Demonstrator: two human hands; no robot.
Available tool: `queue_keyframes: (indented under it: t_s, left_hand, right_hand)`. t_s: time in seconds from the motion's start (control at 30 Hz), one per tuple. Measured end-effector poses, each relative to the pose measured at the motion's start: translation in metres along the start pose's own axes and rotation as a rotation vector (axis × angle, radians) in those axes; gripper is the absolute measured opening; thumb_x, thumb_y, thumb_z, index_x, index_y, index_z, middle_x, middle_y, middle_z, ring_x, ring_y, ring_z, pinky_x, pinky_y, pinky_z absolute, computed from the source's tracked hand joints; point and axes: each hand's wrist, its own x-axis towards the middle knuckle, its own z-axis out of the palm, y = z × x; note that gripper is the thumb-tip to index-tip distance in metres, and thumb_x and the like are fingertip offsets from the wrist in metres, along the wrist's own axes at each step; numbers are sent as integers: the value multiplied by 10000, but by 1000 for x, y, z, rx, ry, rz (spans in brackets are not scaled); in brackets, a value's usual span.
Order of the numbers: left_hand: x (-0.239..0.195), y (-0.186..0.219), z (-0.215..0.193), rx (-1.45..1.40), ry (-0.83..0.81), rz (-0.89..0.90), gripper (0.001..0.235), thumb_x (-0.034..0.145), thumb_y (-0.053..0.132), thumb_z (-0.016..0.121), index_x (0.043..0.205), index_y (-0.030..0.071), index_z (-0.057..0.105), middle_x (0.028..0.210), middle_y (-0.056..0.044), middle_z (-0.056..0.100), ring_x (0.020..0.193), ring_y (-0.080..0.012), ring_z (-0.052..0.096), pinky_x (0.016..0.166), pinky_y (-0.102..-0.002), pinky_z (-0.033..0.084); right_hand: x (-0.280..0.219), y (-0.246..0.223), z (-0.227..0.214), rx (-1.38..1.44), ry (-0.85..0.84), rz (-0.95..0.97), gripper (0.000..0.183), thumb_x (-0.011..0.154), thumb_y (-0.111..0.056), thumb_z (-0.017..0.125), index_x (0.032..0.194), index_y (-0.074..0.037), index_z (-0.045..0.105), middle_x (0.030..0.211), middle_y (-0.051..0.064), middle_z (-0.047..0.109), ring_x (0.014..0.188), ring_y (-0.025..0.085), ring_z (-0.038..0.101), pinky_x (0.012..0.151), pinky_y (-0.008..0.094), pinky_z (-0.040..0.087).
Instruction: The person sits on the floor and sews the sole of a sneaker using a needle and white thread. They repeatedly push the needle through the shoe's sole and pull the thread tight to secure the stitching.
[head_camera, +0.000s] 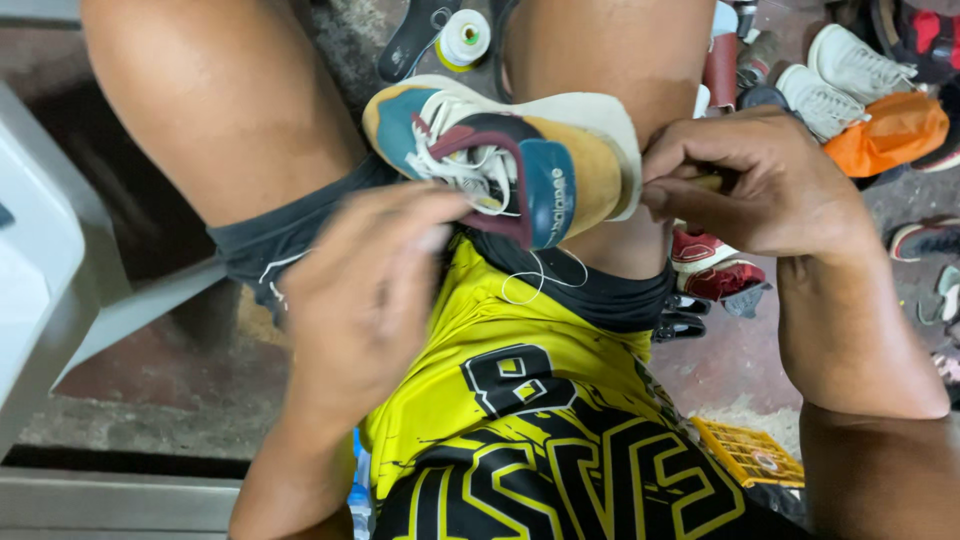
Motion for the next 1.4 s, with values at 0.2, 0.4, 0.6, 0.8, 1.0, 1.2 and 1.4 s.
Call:
queue_keyframes:
  t_s: [0.2,0.4,0.6,0.8,1.0,1.2,1.4]
  left_hand:
    - [34,-29,50,-19,-379,17,184,930,111,672,1043,-21,614,959,-218,671,930,-441,661,788,-498,505]
    - [26,-33,24,-165,-451,-60,140,1025,153,646,993,19,623,815,-155,674,738,-323,682,687,-404,504]
    - [7,-19,6,-118,-93,-181,95,1057,117,624,1086,35,662,864,-105,676,714,-250,664,688,-355,535]
    - [25,-25,50,-156,-274,164,283,873,31,631,1150,-25,624,1053,-217,702,913,-392,682,798,-439,546]
    - [39,-35,47,-126,-518,89,239,862,96,642,1088,17,635,891,-179,701,870,-405,676,756,-489,507]
    - [22,-29,9,-220,-368,-161,118,1004,154,622,1006,37,642,750,-82,641,587,-210,589,576,-355,469]
    - [8,-15,11,-272,-99,14,40,1063,36,659,1101,35,647,929,-65,647,651,-61,567,608,-220,444]
  right_hand:
    - [-4,16,-6,55,-45,-35,48,914,23,695,950,-3,678,811,29,721,724,81,692,667,223,530]
    - [-14,34,-8,111,-17,-12,49,924,23,709,948,-1,673,831,37,713,735,90,678,679,220,530]
    - [-23,51,-15,200,22,70,74,917,64,662,963,8,677,834,42,712,752,80,682,674,212,533]
    - [-22,54,-18,236,19,42,81,917,67,673,968,8,697,812,49,720,731,66,666,703,211,514]
    - [-26,59,-18,225,-4,49,51,935,49,661,957,10,685,799,47,703,736,71,646,705,220,515]
    - [-27,72,-20,297,-4,76,43,921,28,673,958,17,690,799,52,707,716,86,657,646,227,521]
    - [-22,73,-22,341,-18,19,39,932,21,678,968,15,690,825,52,716,747,97,685,717,231,544]
